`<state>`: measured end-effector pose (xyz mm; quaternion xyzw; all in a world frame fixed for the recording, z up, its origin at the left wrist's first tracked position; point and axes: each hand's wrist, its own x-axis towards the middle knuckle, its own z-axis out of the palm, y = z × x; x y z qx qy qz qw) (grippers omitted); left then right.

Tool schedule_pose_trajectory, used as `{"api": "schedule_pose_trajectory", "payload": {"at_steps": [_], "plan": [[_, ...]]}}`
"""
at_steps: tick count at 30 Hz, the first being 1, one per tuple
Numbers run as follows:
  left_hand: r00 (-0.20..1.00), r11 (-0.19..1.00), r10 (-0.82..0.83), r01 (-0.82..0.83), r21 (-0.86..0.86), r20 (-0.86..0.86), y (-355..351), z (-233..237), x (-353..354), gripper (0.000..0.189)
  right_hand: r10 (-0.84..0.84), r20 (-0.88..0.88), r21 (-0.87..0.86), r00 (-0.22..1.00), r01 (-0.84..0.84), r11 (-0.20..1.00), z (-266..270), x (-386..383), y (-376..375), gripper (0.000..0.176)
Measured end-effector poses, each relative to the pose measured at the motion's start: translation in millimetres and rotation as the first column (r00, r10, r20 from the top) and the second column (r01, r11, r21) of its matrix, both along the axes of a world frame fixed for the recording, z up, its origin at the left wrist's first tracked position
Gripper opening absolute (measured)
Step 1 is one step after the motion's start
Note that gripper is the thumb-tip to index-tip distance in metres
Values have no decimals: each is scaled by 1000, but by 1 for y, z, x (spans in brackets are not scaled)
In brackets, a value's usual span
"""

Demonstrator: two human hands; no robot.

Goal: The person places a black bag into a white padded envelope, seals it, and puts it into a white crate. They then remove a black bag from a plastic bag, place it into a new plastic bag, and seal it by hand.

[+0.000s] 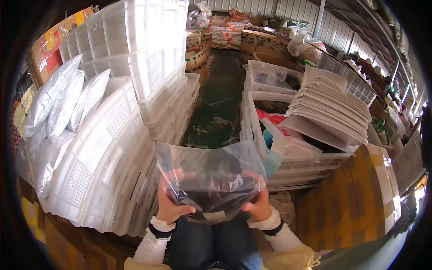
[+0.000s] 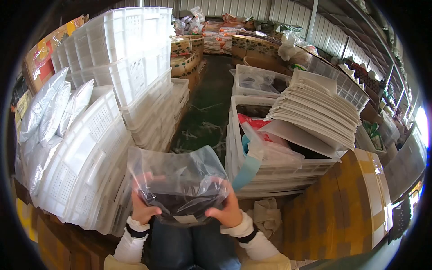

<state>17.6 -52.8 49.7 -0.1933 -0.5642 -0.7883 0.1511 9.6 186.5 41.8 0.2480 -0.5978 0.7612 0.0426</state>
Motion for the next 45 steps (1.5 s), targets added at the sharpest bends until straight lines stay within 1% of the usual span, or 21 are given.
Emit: {"api": "schedule_pose_trajectory", "payload": {"at_steps": [2,3,6,7,10,13,17,19,20,21,25,26,29,31,33,36,37,39,40,43,45], "plan": [[991,990,126,-122,-75,51,7,-7,2,95,-230,-11,26,973,230,973,-31,4,-18,76],[984,985,162,-157,-68,70,9,-6,5,94,-328,-133,-4,935,330,944,-43,6,-28,62],[977,990,128,-136,35,172,11,-28,9,94,-306,-158,-31,939,305,952,-75,0,-27,54],[978,993,107,-114,26,181,9,-40,9,94,-307,-104,30,946,312,950,-119,-4,-17,56],[968,995,44,-64,71,247,8,-60,9,94,-208,-196,228,958,251,941,-105,-2,-7,54],[952,984,-17,70,-164,307,-8,-77,11,95,-192,-45,369,980,195,909,-97,11,3,65],[977,995,-33,53,-90,209,-5,-35,11,95,-27,-27,59,999,29,998,-52,-3,3,96],[996,996,-8,0,93,88,1,-26,6,96,-61,-35,-22,998,60,998,-27,-8,-5,91],[994,998,30,-36,60,106,2,-29,6,96,-76,-44,-60,996,73,995,-20,-10,-10,89],[990,997,72,-75,27,118,3,-35,6,96,-230,18,-24,973,231,973,-25,-6,-22,81],[984,997,65,-72,32,167,10,-49,15,98,-274,31,-125,961,276,953,-63,1,-33,82],[983,997,44,-54,51,178,10,-55,21,98,-242,34,-98,970,244,965,-76,3,-32,83],[969,955,-37,106,-277,242,-11,-85,23,101,-101,54,-15,993,102,995,-93,8,-16,86],[946,902,-103,219,-371,306,-16,-87,26,101,29,96,91,995,-38,995,-85,10,-5,90],[920,877,-173,306,-371,351,-18,-64,26,100,189,177,176,966,-220,960,-71,6,9,97],[964,964,-198,224,-141,175,-17,-35,26,97,264,55,-63,963,-261,963,-23,-1,1,91],[985,982,-171,172,-83,23,-8,-23,23,97,227,31,-218,973,-215,952,-10,2,-12,90],[985,977,-169,165,-131,-20,-5,-30,29,98,304,-29,83,952,-301,950,-28,-6,1,94],[985,975,-168,159,-156,-49,-3,-36,30,98,270,35,40,962,-271,962,-38,-2,-2,95],[988,982,-132,142,-121,85,-6,-73,27,98,173,276,-128,946,-142,982,-83,9,-7,95],[956,964,-132,186,-193,261,-12,-86,32,99,252,365,-276,896,-154,949,-93,11,-12,87]]}}
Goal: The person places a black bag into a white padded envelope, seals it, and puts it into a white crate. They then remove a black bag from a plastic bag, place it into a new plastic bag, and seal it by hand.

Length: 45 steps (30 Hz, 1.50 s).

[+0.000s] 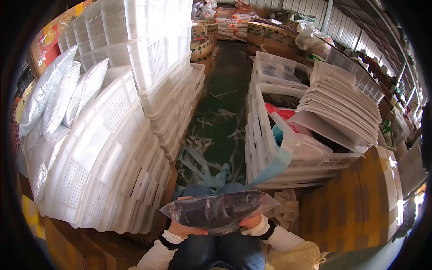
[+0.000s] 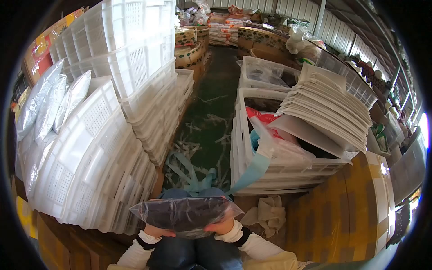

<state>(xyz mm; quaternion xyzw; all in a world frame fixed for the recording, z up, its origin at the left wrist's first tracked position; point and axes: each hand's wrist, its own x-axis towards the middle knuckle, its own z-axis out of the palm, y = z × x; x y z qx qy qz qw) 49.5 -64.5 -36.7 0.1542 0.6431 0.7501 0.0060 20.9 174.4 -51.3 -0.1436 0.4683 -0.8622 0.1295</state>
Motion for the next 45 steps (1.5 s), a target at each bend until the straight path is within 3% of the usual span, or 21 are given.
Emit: {"api": "schedule_pose_trajectory", "payload": {"at_steps": [1,3,6,8,9,10,12,13,14,15,17,18,21,22,24,27,30,37,42,45], "plan": [[997,999,-6,10,-51,82,-3,-5,1,99,-20,-135,107,991,35,994,-2,-4,4,86],[999,970,-39,42,-240,18,-11,-18,-1,103,-18,-397,293,918,145,945,4,-12,10,84],[992,916,-120,124,-382,35,-14,-7,-1,111,118,-265,311,957,-32,950,32,-9,10,81],[995,978,-96,96,-188,6,-13,18,-1,116,188,-268,430,945,-58,901,38,-10,15,82],[999,999,-33,35,40,-34,-11,33,-1,118,223,-267,486,937,-68,871,41,-10,17,83],[998,964,34,-17,265,-60,-10,50,-1,120,177,-245,418,953,-61,906,44,-8,17,83],[926,943,278,-213,256,-255,-26,91,1,115,82,-176,263,981,-33,964,47,3,13,83],[889,965,178,-241,-101,-421,-25,125,4,111,86,-266,370,960,19,929,50,7,13,84],[841,852,24,-300,-429,-541,-21,164,4,108,108,-360,469,927,80,880,57,4,14,84],[788,622,-163,-386,-681,-594,-14,189,1,105,146,-452,555,880,150,818,62,0,15,85],[840,493,-350,-212,-844,-415,18,205,-5,94,129,-443,539,887,149,829,51,0,14,87],[808,456,-404,-228,-860,-429,28,195,-11,87,116,-436,529,892,150,835,46,1,13,88],[886,224,-348,-238,-945,-306,44,180,-14,76,126,-454,553,882,168,816,40,-4,8,91],[788,365,-333,-399,-841,-518,44,170,-20,66,125,-434,563,892,161,810,41,-3,8,90],[813,326,-328,-380,-866,-480,48,172,-17,65,126,-384,587,915,137,798,46,0,11,89],[820,290,-315,-397,-871,-478,50,172,-11,66,256,-312,533,915,-55,844,48,-9,25,85],[828,281,-284,-410,-868,-483,46,171,-2,67,348,-505,714,790,156,682,35,-11,43,82],[876,313,-160,-393,-865,-456,20,169,3,72,194,-527,654,828,249,715,38,3,36,70],[970,607,144,-243,-757,-196,-42,137,3,82,94,-418,441,904,112,890,47,-3,24,56],[913,747,398,-265,-610,91,-97,51,-6,89,195,-202,559,960,-50,828,48,-16,8,48]]}}
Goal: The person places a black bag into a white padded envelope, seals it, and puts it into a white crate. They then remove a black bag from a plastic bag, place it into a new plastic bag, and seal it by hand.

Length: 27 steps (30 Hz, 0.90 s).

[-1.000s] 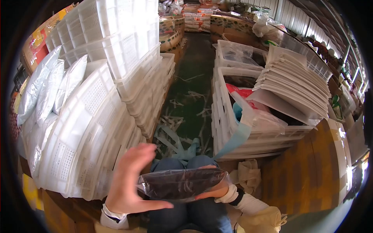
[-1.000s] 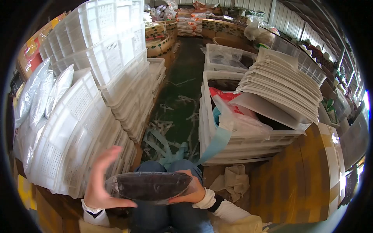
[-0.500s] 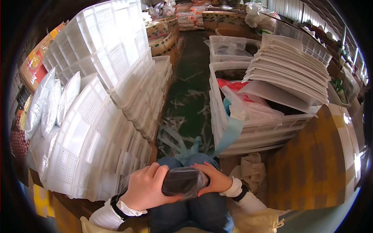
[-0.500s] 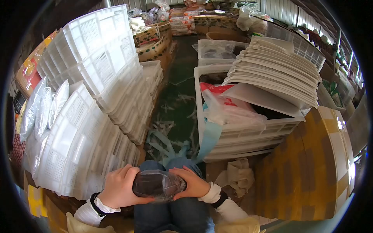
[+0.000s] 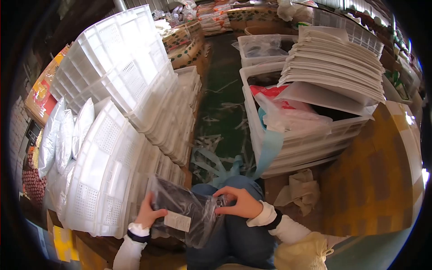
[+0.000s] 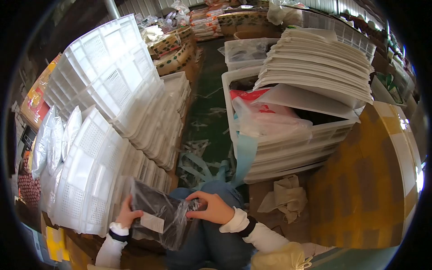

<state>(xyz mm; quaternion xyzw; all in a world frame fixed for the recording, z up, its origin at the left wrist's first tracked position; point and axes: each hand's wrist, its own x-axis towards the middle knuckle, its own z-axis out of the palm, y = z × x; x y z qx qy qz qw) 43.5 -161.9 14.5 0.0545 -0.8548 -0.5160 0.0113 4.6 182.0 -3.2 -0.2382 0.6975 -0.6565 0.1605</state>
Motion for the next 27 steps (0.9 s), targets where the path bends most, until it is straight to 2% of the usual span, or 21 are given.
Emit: {"api": "schedule_pose_trajectory", "payload": {"at_steps": [1,2,3,4,5,8,10,13,16,19,22,23,26,27], "plan": [[981,996,11,-27,81,193,-22,-45,-2,89,15,88,104,996,-24,994,4,-3,-4,41],[927,986,2,-65,156,376,-38,-77,0,90,31,128,45,991,-37,998,3,-6,-6,39],[870,919,-55,-147,365,489,-37,-87,8,87,48,171,-12,984,-46,999,1,-10,-8,38],[801,803,-140,-252,540,582,-29,-94,12,85,65,217,-70,974,-51,996,-1,-12,-9,37],[788,764,-214,-234,602,578,-21,-89,16,73,100,265,-110,959,-73,991,-2,-13,-10,37],[735,710,-147,-387,588,662,-9,-89,28,63,186,388,-207,903,-111,972,-3,-17,-8,39],[754,693,-172,-364,622,633,-1,-84,31,60,195,442,-254,875,-86,963,-6,-13,-8,44],[787,667,-156,-362,651,597,1,-89,37,60,70,627,-365,776,213,906,1,4,-6,52],[800,583,-143,-407,703,582,-8,-109,48,61,0,523,-398,852,244,884,-7,18,-8,52],[816,489,-121,-447,749,566,-3,-111,57,60,159,685,-304,711,80,949,-13,22,-21,43],[846,455,-115,-420,785,520,-3,-117,60,59,337,576,-352,745,-146,925,-29,26,-36,29],[857,450,-117,-405,796,502,-5,-120,62,59,299,555,-354,776,-105,929,-28,29,-41,18],[860,491,-114,-386,781,497,-9,-119,64,61,204,588,-267,783,-50,962,-13,26,-44,11],[853,523,-82,-403,751,515,-8,-114,65,62,151,531,-184,834,-61,981,-6,26,-44,11]]}}
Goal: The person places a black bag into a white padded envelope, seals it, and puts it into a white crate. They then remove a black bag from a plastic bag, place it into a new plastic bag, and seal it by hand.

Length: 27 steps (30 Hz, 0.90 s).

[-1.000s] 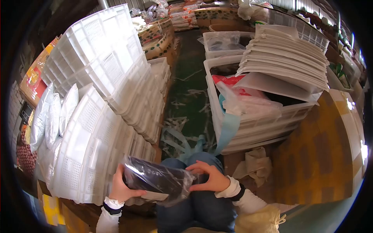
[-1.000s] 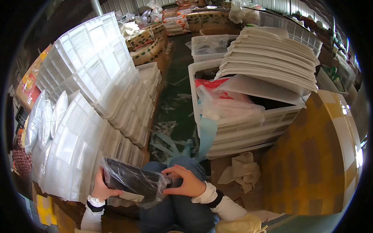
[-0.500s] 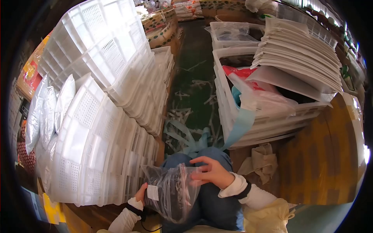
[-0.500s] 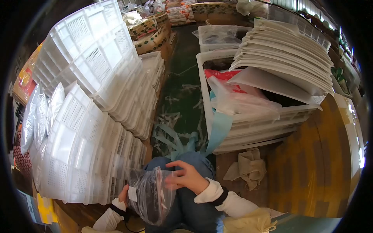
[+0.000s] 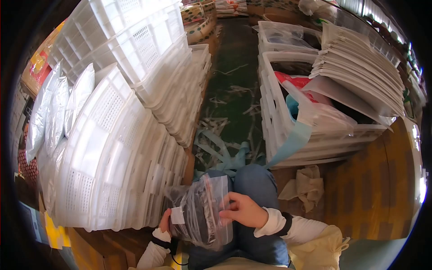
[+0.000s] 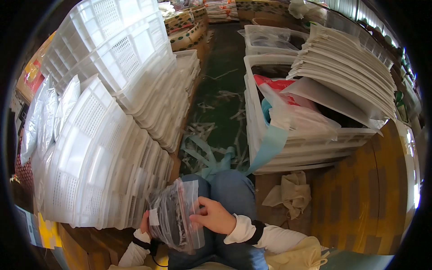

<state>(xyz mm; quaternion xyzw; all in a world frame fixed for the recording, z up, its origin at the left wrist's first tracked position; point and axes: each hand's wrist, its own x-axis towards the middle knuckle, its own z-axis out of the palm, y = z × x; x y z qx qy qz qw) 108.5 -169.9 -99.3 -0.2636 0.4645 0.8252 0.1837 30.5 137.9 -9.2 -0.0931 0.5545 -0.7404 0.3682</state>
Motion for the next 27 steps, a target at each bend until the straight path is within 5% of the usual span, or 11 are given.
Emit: {"api": "schedule_pose_trajectory", "payload": {"at_steps": [2,5,16,23,26,27], "plan": [[1000,994,15,-14,-106,6,5,9,0,61,-2,-176,156,984,30,987,13,0,0,11],[999,991,45,-45,-125,-7,1,-1,3,57,21,-145,203,989,9,979,26,-1,0,11],[999,998,52,-52,-30,0,-10,-30,3,57,-48,31,74,998,46,996,7,-2,7,8],[985,989,131,-138,53,111,3,-3,-2,52,-60,59,41,996,58,997,5,-3,8,8],[985,987,157,-159,18,75,2,-7,-1,47,-140,-135,179,981,163,970,11,-3,9,11],[983,984,176,-176,-13,45,6,-3,0,44,-193,-345,227,918,281,932,16,-4,8,14]]}}
